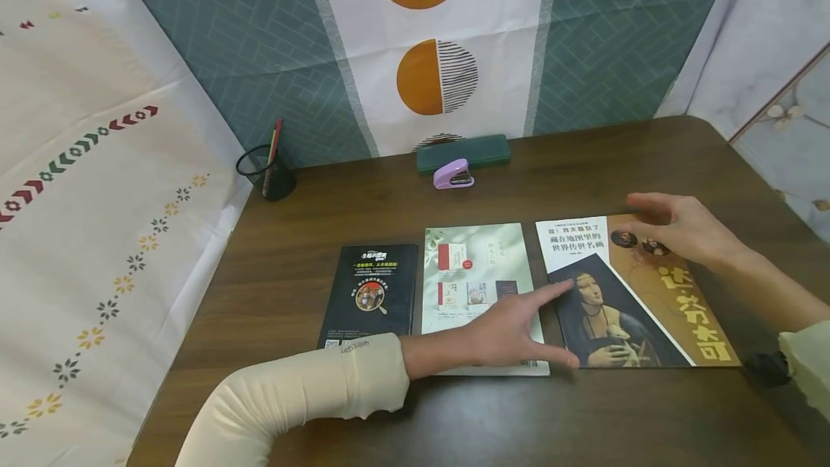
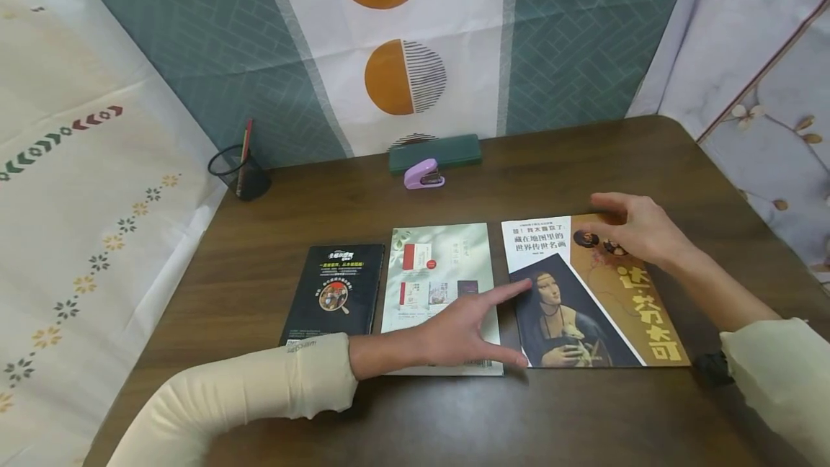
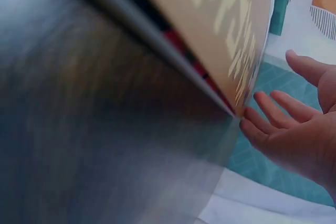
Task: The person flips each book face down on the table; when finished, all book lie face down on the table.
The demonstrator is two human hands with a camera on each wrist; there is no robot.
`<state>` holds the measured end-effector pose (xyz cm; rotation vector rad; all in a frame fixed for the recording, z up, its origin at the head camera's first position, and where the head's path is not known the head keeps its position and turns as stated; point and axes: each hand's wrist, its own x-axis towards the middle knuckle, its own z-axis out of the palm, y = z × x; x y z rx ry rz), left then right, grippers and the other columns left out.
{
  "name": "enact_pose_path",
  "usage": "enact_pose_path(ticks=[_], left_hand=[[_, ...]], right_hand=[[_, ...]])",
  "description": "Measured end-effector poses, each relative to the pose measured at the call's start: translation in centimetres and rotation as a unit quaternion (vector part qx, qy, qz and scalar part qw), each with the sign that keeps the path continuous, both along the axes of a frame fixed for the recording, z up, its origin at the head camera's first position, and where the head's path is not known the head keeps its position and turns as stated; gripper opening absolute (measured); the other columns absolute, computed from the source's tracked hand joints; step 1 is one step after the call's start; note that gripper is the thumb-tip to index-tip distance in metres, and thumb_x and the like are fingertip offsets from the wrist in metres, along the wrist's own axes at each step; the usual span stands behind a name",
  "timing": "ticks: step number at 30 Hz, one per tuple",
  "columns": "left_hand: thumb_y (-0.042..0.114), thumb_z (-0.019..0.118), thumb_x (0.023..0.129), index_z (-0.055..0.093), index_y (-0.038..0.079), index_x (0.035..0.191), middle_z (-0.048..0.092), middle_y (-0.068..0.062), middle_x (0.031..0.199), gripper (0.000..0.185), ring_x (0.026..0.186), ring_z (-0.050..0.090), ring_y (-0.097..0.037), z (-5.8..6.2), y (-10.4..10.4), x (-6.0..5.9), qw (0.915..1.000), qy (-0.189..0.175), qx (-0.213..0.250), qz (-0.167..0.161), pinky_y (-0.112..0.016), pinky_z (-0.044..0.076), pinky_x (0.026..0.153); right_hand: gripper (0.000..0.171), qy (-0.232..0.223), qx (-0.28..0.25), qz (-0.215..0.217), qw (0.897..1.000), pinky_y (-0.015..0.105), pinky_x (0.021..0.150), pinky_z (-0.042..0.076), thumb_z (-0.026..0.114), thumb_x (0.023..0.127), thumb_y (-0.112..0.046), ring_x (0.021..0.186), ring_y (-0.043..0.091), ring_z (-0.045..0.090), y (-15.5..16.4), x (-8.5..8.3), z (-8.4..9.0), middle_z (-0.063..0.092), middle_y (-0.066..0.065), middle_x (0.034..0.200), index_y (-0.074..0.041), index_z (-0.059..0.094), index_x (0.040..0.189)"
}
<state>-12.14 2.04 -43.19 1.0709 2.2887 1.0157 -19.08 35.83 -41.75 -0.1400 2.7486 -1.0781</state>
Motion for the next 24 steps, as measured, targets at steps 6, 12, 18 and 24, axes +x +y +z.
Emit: enact_pose_path(ticks=[6, 12, 18, 24], left_hand=[[0.060, 0.080, 0.090, 0.024, 0.022, 0.170, 0.031, 0.004, 0.172, 0.105, 0.152, 0.028, 0.000, -0.2, 1.7, 1.0, 0.9925, 0.085, -0.083, -0.029, -0.015, 0.031, 0.117], [0.069, 0.076, 0.088, 0.021, 0.021, 0.171, 0.023, 0.006, 0.175, 0.111, 0.157, 0.018, -0.003, -0.2, 2.8, 1.6, 0.9737, 0.162, -0.153, -0.050, -0.017, 0.025, 0.120], [0.068, 0.073, 0.091, 0.020, 0.020, 0.171, 0.021, 0.006, 0.175, 0.108, 0.158, 0.018, -0.005, -0.3, 3.1, 2.2, 0.9597, 0.199, -0.192, -0.050, -0.016, 0.021, 0.121], [0.061, 0.073, 0.095, 0.027, 0.021, 0.170, 0.033, 0.004, 0.171, 0.097, 0.154, 0.032, -0.007, 0.2, 3.3, 2.0, 0.9564, 0.214, -0.192, -0.048, -0.021, 0.042, 0.112]], right_hand=[[0.072, 0.006, 0.016, -0.001, 1.000, 0.071, 0.103, 0.043, 0.068, 0.107, -0.025, 0.140, 0.061, 0.039, 0.8, 0.1, -0.3, 0.040, 0.041, 0.155, 0.012, 0.035, 0.158], [0.071, 0.005, 0.029, 0.012, 0.999, 0.074, 0.107, 0.037, 0.069, 0.106, -0.022, 0.141, 0.064, 0.035, 1.1, 0.1, -0.7, 0.038, 0.044, 0.154, 0.016, 0.035, 0.156], [0.064, 0.028, 0.046, 0.012, 0.998, 0.073, 0.104, 0.040, 0.071, 0.104, -0.019, 0.138, 0.063, 0.041, 1.4, 0.0, -1.2, 0.043, 0.042, 0.151, 0.014, 0.044, 0.152], [0.061, 0.036, 0.050, 0.006, 0.998, 0.072, 0.100, 0.042, 0.073, 0.103, -0.023, 0.136, 0.063, 0.043, 1.6, 0.0, -1.5, 0.046, 0.041, 0.149, 0.010, 0.051, 0.149]])
